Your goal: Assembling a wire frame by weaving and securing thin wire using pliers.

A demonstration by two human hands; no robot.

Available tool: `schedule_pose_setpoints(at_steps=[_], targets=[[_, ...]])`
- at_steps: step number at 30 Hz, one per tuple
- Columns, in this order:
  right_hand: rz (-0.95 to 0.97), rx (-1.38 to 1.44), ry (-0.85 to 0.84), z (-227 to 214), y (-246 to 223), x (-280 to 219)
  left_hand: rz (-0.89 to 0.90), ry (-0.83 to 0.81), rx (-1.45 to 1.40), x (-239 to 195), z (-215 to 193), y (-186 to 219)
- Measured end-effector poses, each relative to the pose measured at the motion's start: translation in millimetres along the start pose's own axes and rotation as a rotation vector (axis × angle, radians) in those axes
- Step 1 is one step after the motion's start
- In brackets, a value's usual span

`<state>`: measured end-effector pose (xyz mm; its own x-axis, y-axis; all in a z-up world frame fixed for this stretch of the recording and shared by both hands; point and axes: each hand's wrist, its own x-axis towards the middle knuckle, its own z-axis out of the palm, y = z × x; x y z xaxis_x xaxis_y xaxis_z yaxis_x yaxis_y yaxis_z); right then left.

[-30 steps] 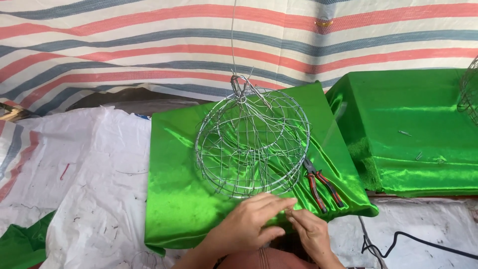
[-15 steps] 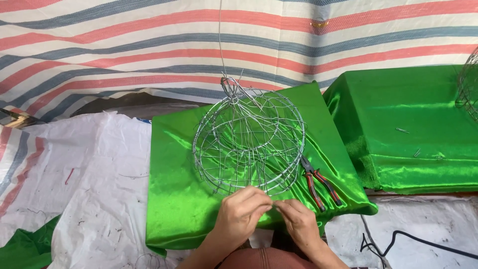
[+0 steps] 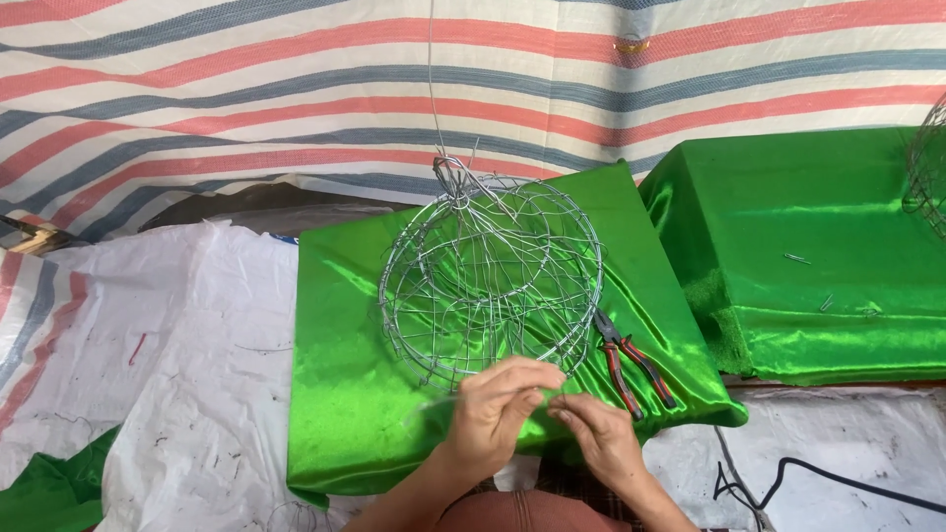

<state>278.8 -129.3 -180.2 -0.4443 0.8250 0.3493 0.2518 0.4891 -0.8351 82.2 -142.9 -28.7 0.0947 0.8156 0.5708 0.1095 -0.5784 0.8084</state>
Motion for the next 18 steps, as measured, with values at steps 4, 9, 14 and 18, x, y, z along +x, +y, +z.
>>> schedule_pose_setpoints(at_steps=[4, 9, 14, 18], targets=[[0.121, 0.265, -0.117, 15, -42, -1, 0.04, 0.122, -0.248, -29, 15, -20], [0.126, 0.263, -0.282, 33, -70, -9, -0.078, 0.314, -0.303, -77, 12, -20], [0.087, 0.428, -0.58, 4, -136, 30, -0.039, 0.438, -0.354, -92, -2, 0], [-0.02, 0.235, -0.522, 37, -81, -6, -0.051, 0.588, -0.396, -105, -21, 6]])
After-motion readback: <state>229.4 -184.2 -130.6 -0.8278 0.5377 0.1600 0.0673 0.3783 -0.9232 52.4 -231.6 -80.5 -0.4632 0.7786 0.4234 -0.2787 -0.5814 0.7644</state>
